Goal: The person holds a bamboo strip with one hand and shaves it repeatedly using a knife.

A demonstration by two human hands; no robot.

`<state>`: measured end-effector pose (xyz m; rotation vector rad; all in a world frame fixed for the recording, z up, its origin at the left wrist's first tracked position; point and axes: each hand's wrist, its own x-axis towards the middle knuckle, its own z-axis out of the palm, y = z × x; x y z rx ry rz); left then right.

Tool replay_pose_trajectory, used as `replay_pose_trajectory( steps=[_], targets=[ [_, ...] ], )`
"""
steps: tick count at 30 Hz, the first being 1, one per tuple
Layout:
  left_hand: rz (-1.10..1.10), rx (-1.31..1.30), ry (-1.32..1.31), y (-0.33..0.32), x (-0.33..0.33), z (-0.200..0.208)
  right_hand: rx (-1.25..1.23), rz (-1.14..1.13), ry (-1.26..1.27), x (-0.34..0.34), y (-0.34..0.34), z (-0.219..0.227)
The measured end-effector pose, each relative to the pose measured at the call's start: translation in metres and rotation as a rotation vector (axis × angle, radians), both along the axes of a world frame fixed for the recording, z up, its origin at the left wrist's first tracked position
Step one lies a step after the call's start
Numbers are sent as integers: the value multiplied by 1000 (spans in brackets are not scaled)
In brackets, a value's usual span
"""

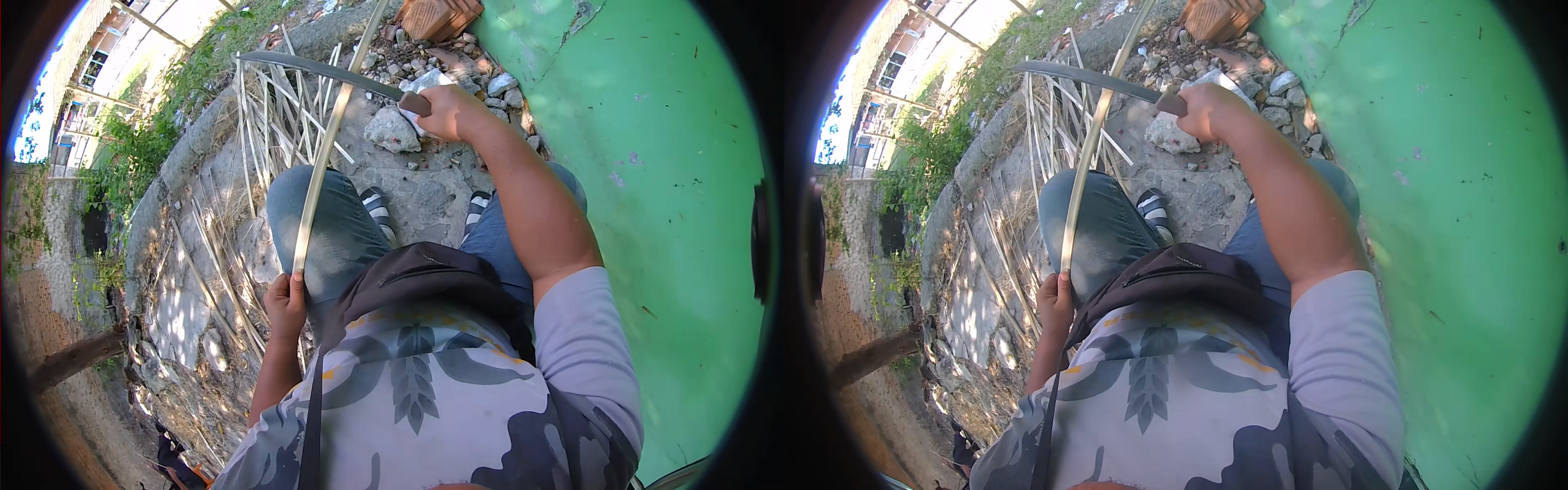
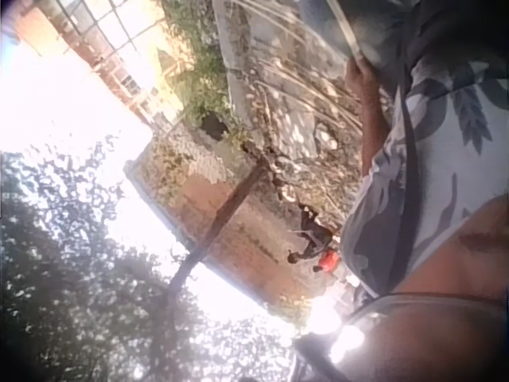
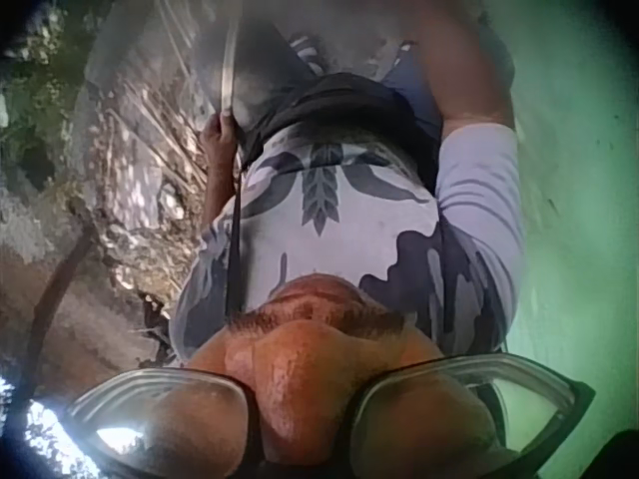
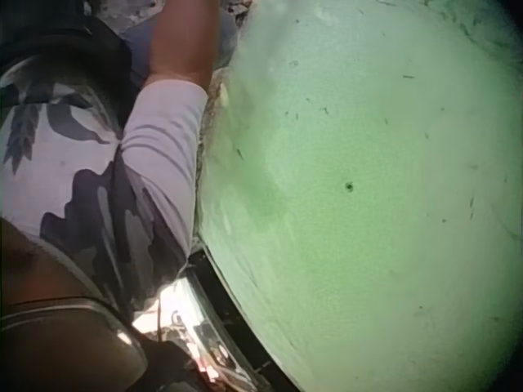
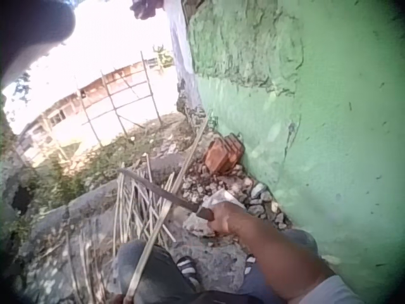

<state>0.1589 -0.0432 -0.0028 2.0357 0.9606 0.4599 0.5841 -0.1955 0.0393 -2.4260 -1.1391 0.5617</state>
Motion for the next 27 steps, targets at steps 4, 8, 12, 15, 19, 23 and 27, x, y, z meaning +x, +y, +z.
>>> replay_pose_trajectory(
  steps=[4, 8, 12, 15, 19, 23, 27],
  targets=[
    [-12, -76, 21, 8, -7, -6, 23, 126, 30, -14, -2, 5],
    [1, -128, -34, 6, -6, -4, 60, 400, -195, -49, 6, 16],
    [5, -57, -28, 1, -3, 0, 30, 402, -239, -31, 8, 11],
    [-32, 13, -4, 0, 3, 4, 71, 138, -68, -3, -1, -7],
    [-30, -14, 22, 2, -4, 2, 126, 39, 27, -9, -5, 5],
    [-40, -59, 46, 3, -10, -1, 145, 93, -7, -25, -3, 9],
    [-38, -64, 37, 4, -7, 0, -20, 326, -98, -35, 6, 18]
  ],
)
